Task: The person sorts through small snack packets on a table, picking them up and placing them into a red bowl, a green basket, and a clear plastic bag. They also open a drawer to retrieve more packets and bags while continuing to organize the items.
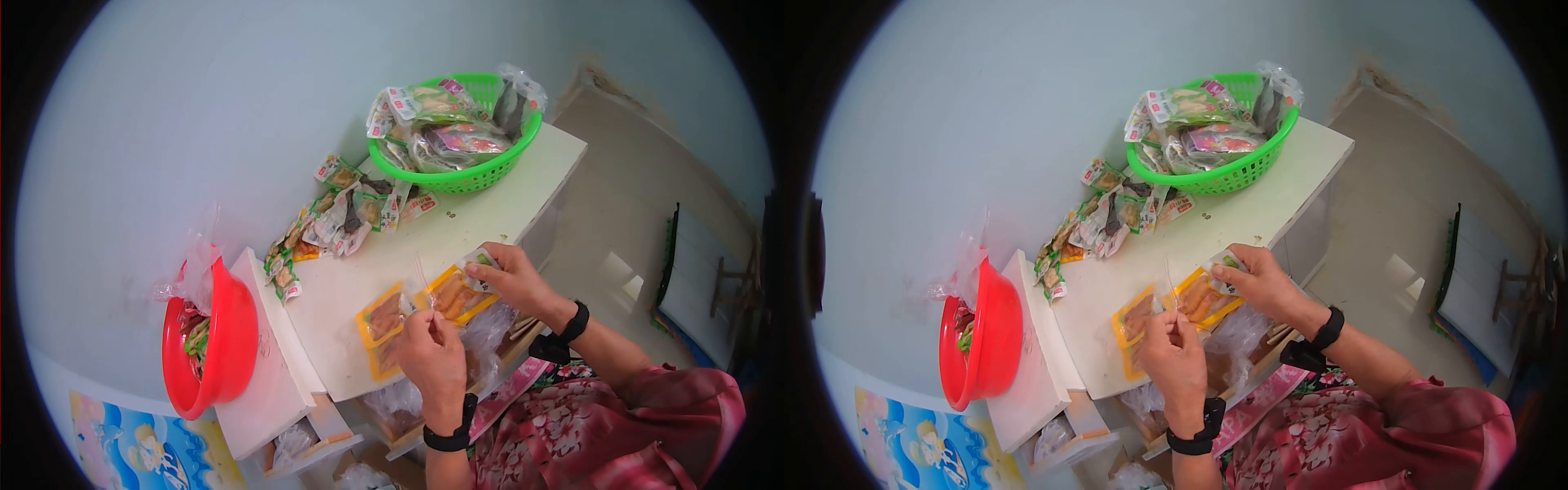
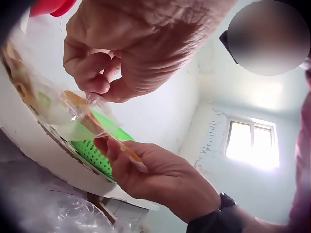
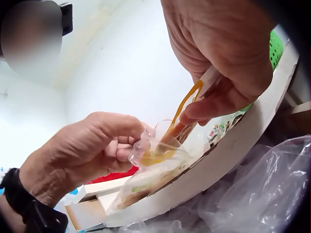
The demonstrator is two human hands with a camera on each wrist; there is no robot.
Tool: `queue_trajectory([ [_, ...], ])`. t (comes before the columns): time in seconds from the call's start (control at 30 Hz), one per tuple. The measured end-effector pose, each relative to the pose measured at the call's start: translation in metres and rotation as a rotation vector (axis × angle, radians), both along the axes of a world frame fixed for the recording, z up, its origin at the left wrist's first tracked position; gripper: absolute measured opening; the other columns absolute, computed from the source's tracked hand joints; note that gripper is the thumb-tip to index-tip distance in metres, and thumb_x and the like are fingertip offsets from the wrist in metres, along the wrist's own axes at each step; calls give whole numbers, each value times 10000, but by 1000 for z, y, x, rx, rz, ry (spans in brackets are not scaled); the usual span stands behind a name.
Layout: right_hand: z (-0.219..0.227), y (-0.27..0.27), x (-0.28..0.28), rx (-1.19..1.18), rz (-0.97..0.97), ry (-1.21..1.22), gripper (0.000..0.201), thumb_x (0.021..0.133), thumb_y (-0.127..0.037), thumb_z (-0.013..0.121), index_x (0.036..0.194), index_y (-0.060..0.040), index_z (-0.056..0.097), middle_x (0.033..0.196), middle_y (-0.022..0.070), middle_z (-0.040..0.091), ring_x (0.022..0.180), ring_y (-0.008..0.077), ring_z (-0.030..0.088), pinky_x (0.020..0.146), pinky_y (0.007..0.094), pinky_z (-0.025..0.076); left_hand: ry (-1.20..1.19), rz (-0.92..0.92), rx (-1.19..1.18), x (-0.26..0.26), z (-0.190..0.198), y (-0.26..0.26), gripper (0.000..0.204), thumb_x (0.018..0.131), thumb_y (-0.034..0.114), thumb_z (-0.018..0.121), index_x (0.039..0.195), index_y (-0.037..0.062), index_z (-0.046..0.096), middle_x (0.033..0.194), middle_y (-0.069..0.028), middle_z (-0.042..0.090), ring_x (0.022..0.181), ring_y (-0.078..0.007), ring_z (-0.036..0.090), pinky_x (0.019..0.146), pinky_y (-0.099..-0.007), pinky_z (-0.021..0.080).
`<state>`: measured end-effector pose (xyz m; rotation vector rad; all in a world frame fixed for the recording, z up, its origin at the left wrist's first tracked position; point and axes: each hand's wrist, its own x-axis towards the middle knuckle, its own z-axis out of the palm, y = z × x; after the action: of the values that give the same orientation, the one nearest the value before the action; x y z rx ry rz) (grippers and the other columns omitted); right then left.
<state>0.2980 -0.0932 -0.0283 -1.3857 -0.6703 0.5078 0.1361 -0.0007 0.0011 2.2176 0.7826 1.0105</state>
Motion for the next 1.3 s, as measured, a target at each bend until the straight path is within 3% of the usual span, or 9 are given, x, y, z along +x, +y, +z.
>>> queue_trajectory([
  [0.2,17,11,-21,-10,41,-48,219,1027,-176,631,962,32,649,795,-31,601,784,45,494,663,276,450,-96,-92,-32,18,5,-13,38,940,20,684,960,11,653,769,-84,682,619,-142,638,599,-303,511],
  [0.37,7,21,-22,-18,333,80,241,1043,-171,569,887,5,619,730,-25,550,703,62,496,608,276,427,-150,-129,-97,17,12,-11,62,949,27,681,1005,4,667,804,-89,683,637,-134,633,592,-283,500],
  [0.57,13,4,-3,-180,416,-91,114,987,-80,647,1000,30,674,819,30,666,772,54,562,683,267,480,26,5,301,-42,4,3,516,892,126,768,1355,4,576,1286,-198,622,1174,-334,612,973,-448,500],
  [0.67,21,3,6,-263,429,-162,106,945,-53,681,1006,34,688,820,28,682,764,62,569,695,272,493,222,153,298,-76,9,8,845,841,161,815,1553,24,380,1522,-236,446,1424,-424,433,1156,-517,371],
  [0.77,11,16,5,-197,415,-265,122,929,-53,697,1023,25,708,832,28,703,781,73,599,723,277,510,315,139,87,-96,6,16,1054,784,117,851,1636,59,232,1624,-247,310,1494,-431,367,1185,-518,361],
  [0.93,18,36,-7,-146,513,-243,147,910,-73,736,1034,6,735,851,56,729,797,101,638,758,297,531,81,73,-157,-92,-6,28,1101,726,17,858,1634,61,237,1628,-251,308,1492,-420,375,1178,-498,384],
  [1.13,9,54,-1,-97,277,-505,129,887,-64,737,988,17,735,800,123,722,735,165,677,689,342,540,143,69,-27,-66,-13,32,1011,809,88,826,1630,62,237,1619,-322,289,1500,-479,309,1210,-495,321],
  [1.23,25,50,5,-186,241,-158,148,940,-40,716,1076,18,710,812,51,708,698,94,617,622,295,508,203,-3,24,-52,-11,40,874,846,176,809,1575,22,352,1597,-317,330,1493,-479,319,1218,-494,307],
  [1.3,10,47,17,-135,70,-376,132,965,-44,687,1075,28,694,783,37,663,662,71,565,558,277,451,299,-86,90,-44,-4,47,822,831,208,830,1523,-4,439,1572,-298,388,1493,-452,338,1228,-482,300],
])
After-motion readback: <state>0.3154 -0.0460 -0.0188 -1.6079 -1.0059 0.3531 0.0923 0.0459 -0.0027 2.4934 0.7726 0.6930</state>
